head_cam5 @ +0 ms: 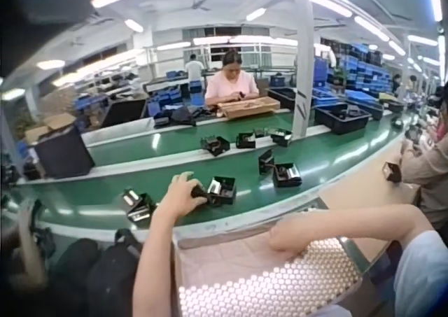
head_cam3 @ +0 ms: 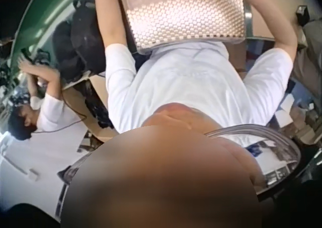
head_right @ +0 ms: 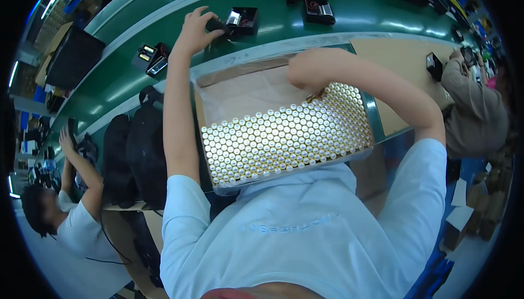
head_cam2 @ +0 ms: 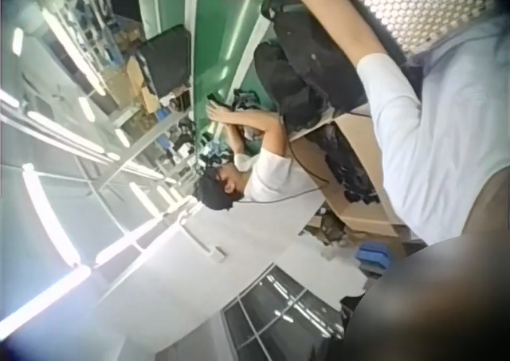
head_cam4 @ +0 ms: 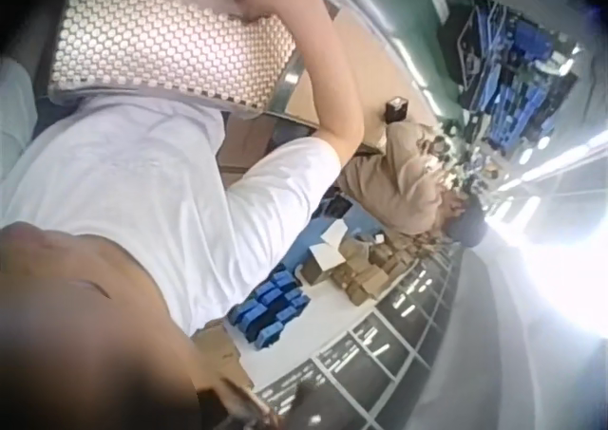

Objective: Assemble small electronic components by placing them into a grid tray at a factory workstation.

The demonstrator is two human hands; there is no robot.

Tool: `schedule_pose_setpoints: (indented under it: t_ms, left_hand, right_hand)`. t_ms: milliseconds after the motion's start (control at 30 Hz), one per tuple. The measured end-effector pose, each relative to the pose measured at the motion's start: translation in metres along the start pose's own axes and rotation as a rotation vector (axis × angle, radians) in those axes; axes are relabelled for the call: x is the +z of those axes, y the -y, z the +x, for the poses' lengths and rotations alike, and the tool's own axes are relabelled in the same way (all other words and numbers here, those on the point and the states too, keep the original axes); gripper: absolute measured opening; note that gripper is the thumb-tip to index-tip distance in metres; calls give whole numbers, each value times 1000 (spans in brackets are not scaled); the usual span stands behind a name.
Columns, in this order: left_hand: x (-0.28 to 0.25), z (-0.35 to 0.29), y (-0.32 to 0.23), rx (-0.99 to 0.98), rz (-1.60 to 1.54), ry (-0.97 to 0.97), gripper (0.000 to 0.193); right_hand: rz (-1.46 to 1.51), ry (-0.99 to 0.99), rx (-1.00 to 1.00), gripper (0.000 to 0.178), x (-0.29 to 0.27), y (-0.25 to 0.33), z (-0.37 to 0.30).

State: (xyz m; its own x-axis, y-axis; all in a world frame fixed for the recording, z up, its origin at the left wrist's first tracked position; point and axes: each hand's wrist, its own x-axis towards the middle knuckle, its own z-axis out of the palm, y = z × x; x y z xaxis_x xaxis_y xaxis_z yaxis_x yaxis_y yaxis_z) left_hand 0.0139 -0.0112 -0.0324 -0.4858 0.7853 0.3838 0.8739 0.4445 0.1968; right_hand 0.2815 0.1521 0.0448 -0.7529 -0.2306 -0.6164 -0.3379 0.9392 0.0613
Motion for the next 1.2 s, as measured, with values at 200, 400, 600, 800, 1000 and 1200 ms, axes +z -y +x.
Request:
schedule_pose_setpoints:
  t_ms: [200,400,600,800,1000,1200]
  left_hand:
    - [-33,6,-20,-354,-487,203,40]
    - [-6,9,-1,-411,-859,-9,43]
    - [-20,12,-13,-490,-1455,-26,43]
    - [-26,13,-13,-751,-1503,-124,31]
    - [-19,9,10,-757,-1431,-252,33]
    - [6,0,36,-685,-1195,-266,33]
  right_hand:
    - [18,90,-74,12,12,-2,18]
    - [664,-583,-262,20,-31,-27,42]
    - [1080,-1178,169,34,-88,-43,129]
    - [878,-1090,207,36,-107,-27,158]
    - [597,-1368,41,27,-111,-47,176]
    - [609,-1388,-82,22,-157,-2,205]
